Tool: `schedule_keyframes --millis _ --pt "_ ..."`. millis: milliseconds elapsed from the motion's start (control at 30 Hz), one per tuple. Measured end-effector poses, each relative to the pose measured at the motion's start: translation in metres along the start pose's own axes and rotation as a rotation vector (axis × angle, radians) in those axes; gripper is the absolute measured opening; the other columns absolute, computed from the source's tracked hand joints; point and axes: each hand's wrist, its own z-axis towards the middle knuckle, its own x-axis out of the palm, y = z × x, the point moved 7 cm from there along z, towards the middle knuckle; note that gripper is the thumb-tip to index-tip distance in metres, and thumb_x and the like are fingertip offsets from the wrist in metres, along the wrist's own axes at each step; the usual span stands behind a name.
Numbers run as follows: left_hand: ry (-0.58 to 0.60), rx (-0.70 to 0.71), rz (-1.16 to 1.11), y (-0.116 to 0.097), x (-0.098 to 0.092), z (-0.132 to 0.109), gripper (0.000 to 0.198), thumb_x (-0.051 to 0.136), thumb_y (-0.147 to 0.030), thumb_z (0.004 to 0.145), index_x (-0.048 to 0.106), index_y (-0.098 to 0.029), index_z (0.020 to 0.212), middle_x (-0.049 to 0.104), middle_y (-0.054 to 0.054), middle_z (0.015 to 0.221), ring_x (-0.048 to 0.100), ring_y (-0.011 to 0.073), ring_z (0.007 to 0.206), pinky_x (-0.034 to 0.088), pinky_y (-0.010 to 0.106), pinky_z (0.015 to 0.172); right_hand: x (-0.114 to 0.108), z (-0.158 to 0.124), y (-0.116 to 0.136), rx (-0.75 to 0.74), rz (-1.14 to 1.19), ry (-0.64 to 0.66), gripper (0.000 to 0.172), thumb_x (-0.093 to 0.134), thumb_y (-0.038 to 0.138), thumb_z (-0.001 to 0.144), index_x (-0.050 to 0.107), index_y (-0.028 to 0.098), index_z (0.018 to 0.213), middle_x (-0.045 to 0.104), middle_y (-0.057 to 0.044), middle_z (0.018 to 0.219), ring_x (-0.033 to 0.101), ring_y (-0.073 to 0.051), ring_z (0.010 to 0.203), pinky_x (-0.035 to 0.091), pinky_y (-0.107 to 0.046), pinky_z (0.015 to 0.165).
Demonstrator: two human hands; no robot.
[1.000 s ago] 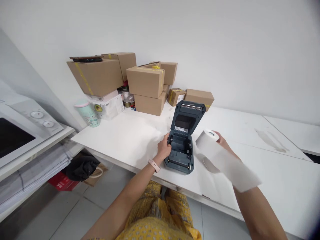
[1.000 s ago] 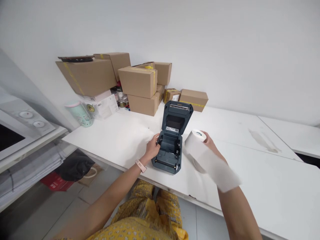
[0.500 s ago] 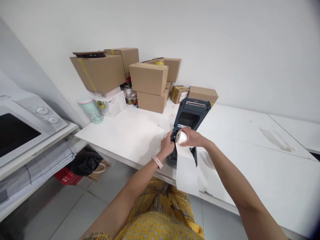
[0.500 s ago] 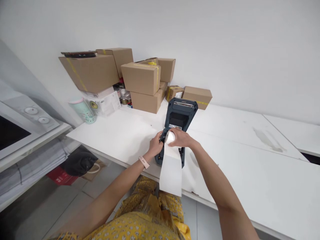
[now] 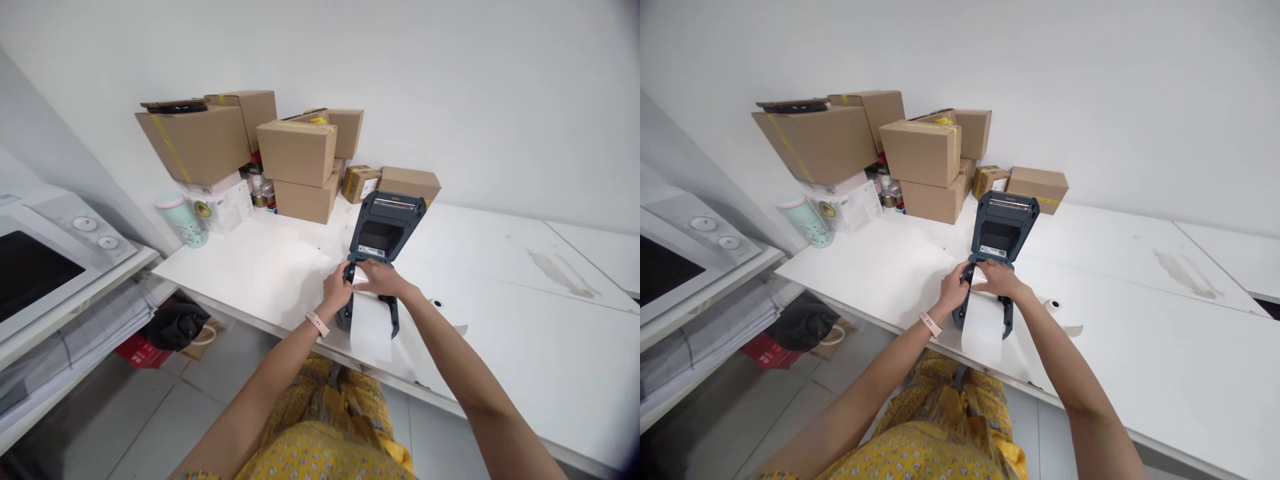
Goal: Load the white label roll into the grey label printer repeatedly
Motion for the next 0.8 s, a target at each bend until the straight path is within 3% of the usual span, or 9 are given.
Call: schedule_keyframes --millis 100,167,267,400,567,800 --pt "0.000 0.007 0.011 -0.001 -0.001 0.000 0.063 0.049 -0.006 0.080 0.053 -0.029 0.139 0.066 0.000 0.133 0.064 0.0231 0.118 0.046 0.038 0.107 -0.015 -0.029 0.007 -0.035 0.128 -0.176 0.051 0.050 0.047 0.094 0.054 0.021 0.138 0.058 -0.012 0.141 0.055 -0.030 0.130 0.045 -0.044 0.108" --pt "-0.001 0.011 0.024 -0.001 0.000 0.000 0.062 0.050 -0.007 0.080 0.054 -0.029 0.138 0.066 0.000 0.134 0.064 0.0235 0.118 0.046 0.038 0.107 -0.017 -0.057 0.013 -0.044 0.250 -0.275 0.047 0.041 0.047 0.099 0.059 0.021 0.133 0.063 -0.011 0.136 0.059 -0.027 0.126 0.048 -0.043 0.106" --pt "-0.002 0.023 0.036 -0.001 0.001 0.000 0.062 0.050 -0.006 0.080 0.055 -0.029 0.138 0.065 0.000 0.134 0.063 0.0238 0.119 0.046 0.038 0.107 0.003 -0.095 0.034 -0.076 0.285 -0.307 0.046 0.039 0.045 0.100 0.060 0.022 0.134 0.066 -0.011 0.133 0.062 -0.028 0.123 0.050 -0.046 0.105" --pt "-0.014 0.015 0.039 -0.001 0.001 0.000 0.062 0.049 -0.005 0.081 0.056 -0.030 0.137 0.066 -0.002 0.134 0.063 0.0222 0.119 0.046 0.036 0.108 0.034 -0.131 0.067 -0.100 0.110 -0.438 0.048 0.044 0.036 0.100 0.048 0.022 0.146 0.053 -0.012 0.148 0.049 -0.030 0.139 0.042 -0.054 0.114" --pt "-0.011 0.004 0.049 -0.003 0.000 -0.001 0.060 0.048 -0.007 0.081 0.057 -0.029 0.137 0.067 -0.001 0.133 0.064 0.0216 0.118 0.045 0.036 0.108 0.046 -0.142 0.086 -0.089 0.014 -0.517 0.060 0.045 0.031 0.100 0.028 0.026 0.157 0.046 -0.012 0.153 0.045 -0.030 0.142 0.041 -0.056 0.114" --pt "-0.005 0.029 0.044 -0.001 0.002 0.000 0.060 0.048 -0.009 0.082 0.055 -0.028 0.138 0.065 0.000 0.134 0.063 0.0215 0.120 0.047 0.035 0.107 0.043 -0.142 0.086 -0.067 0.033 -0.530 0.061 0.045 0.031 0.100 0.026 0.026 0.157 0.048 -0.013 0.152 0.047 -0.032 0.140 0.043 -0.056 0.111"
